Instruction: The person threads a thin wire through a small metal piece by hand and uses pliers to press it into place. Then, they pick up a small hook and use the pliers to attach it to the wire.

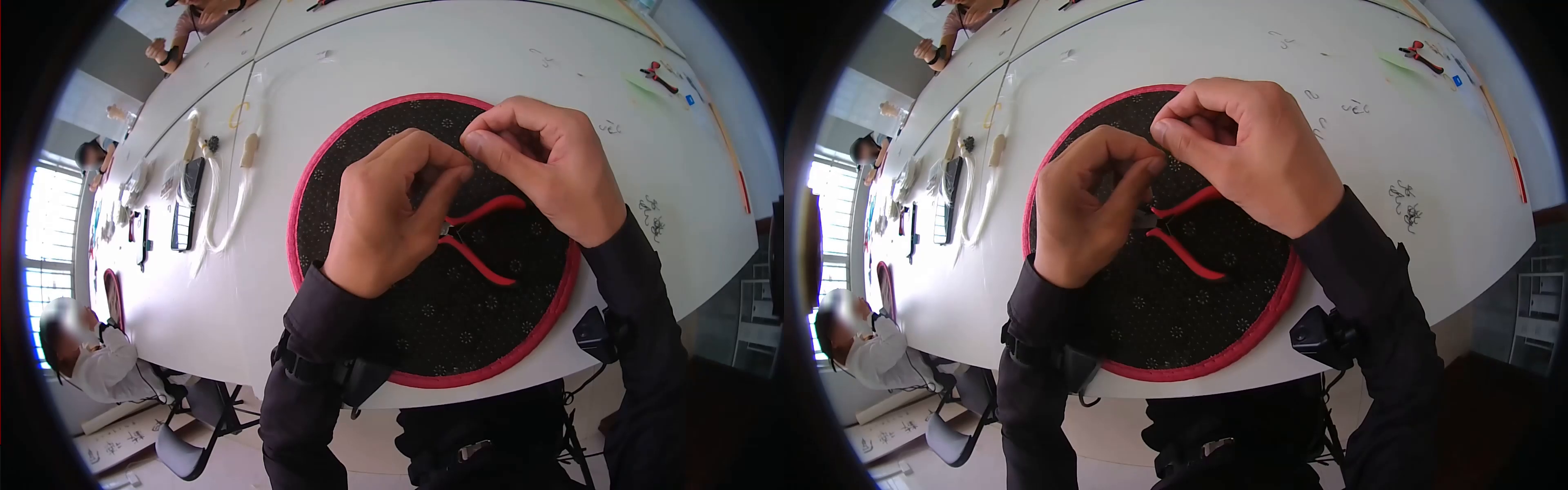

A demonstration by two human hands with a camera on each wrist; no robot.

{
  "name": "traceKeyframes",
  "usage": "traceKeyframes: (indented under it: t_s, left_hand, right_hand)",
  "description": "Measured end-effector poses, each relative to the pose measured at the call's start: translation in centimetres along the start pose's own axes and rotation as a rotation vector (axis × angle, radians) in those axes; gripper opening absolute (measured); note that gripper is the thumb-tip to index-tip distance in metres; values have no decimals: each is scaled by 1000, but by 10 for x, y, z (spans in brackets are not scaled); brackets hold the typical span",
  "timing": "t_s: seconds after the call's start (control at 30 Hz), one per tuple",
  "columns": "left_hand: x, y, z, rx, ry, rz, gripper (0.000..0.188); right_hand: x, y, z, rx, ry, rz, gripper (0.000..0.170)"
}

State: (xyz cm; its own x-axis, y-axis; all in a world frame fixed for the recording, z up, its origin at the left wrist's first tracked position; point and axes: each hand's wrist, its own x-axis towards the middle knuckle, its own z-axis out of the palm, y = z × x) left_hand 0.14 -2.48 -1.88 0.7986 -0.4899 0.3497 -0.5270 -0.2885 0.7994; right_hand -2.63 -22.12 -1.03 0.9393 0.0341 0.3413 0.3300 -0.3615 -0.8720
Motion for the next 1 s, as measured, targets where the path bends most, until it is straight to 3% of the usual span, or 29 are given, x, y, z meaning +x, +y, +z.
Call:
traceKeyframes:
  t_s: [0.23,0.33,0.6,0.83,1.0]
  left_hand:
    - [-1,3,-2,-116,-20,-75,6]
    - [0,5,3,-244,99,-98,4]
    - [0,6,1,-289,211,-127,7]
    - [2,0,1,-248,242,-93,6]
    - [3,-6,0,-12,211,28,6]
  right_hand:
    - [2,9,-3,111,-47,103,19]
    - [1,10,-1,141,-48,130,20]
    - [-3,-12,3,49,-71,182,17]
    - [-7,-13,10,-135,9,-21,8]
    - [-7,-15,9,-279,18,-227,6]
